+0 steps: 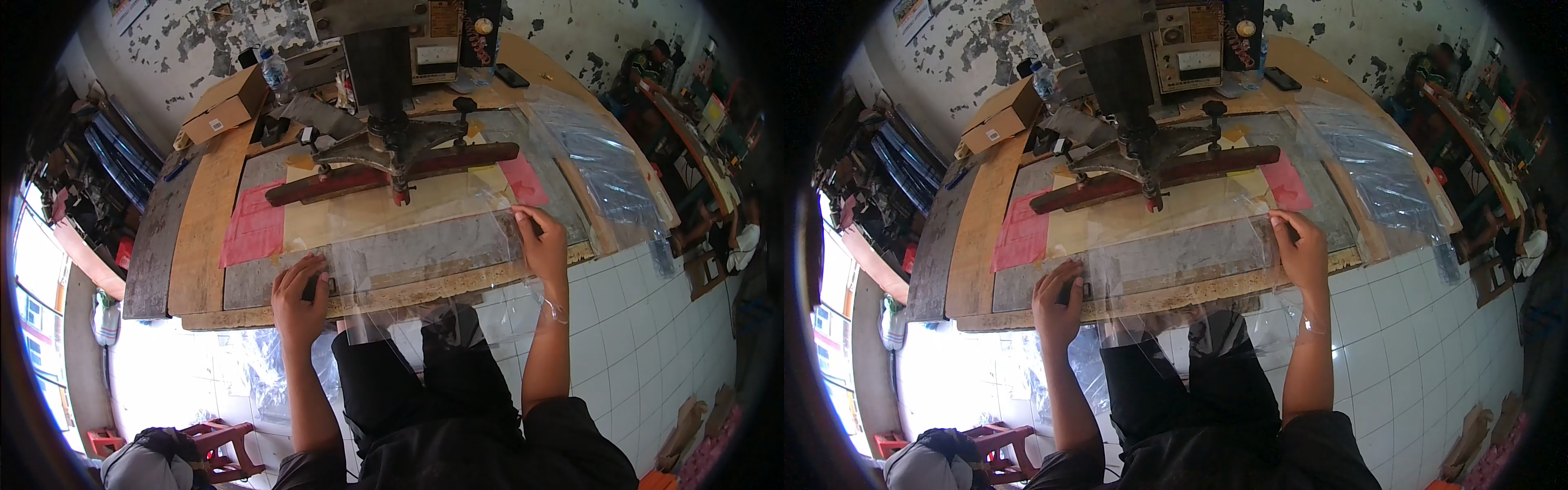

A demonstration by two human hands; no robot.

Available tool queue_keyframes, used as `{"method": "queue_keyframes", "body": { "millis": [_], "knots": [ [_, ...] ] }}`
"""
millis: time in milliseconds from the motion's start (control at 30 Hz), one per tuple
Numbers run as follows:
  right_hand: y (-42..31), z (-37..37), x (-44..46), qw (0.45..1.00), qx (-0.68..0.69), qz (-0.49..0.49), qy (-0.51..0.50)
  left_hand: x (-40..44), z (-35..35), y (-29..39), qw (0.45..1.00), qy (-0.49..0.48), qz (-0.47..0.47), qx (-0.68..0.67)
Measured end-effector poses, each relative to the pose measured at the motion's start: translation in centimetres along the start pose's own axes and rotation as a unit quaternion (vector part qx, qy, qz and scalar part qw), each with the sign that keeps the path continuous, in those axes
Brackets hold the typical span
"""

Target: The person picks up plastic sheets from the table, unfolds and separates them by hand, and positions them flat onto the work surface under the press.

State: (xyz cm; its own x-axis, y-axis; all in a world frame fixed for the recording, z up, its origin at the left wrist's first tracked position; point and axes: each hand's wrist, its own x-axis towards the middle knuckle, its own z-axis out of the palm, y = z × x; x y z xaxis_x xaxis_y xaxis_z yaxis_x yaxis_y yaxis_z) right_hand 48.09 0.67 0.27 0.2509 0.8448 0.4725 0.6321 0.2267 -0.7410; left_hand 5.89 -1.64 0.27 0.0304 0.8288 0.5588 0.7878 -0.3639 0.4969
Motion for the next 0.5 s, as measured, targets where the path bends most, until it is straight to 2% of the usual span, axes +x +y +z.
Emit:
{"method": "queue_keyframes", "body": {
  "millis": [500],
  "knots": [
    [0.0,0.08,0.01,1.0,-0.008,-0.008,0.0,0.04,-0.17,-0.04,1.0,-0.004,0.006,-0.003]
  ]
}}
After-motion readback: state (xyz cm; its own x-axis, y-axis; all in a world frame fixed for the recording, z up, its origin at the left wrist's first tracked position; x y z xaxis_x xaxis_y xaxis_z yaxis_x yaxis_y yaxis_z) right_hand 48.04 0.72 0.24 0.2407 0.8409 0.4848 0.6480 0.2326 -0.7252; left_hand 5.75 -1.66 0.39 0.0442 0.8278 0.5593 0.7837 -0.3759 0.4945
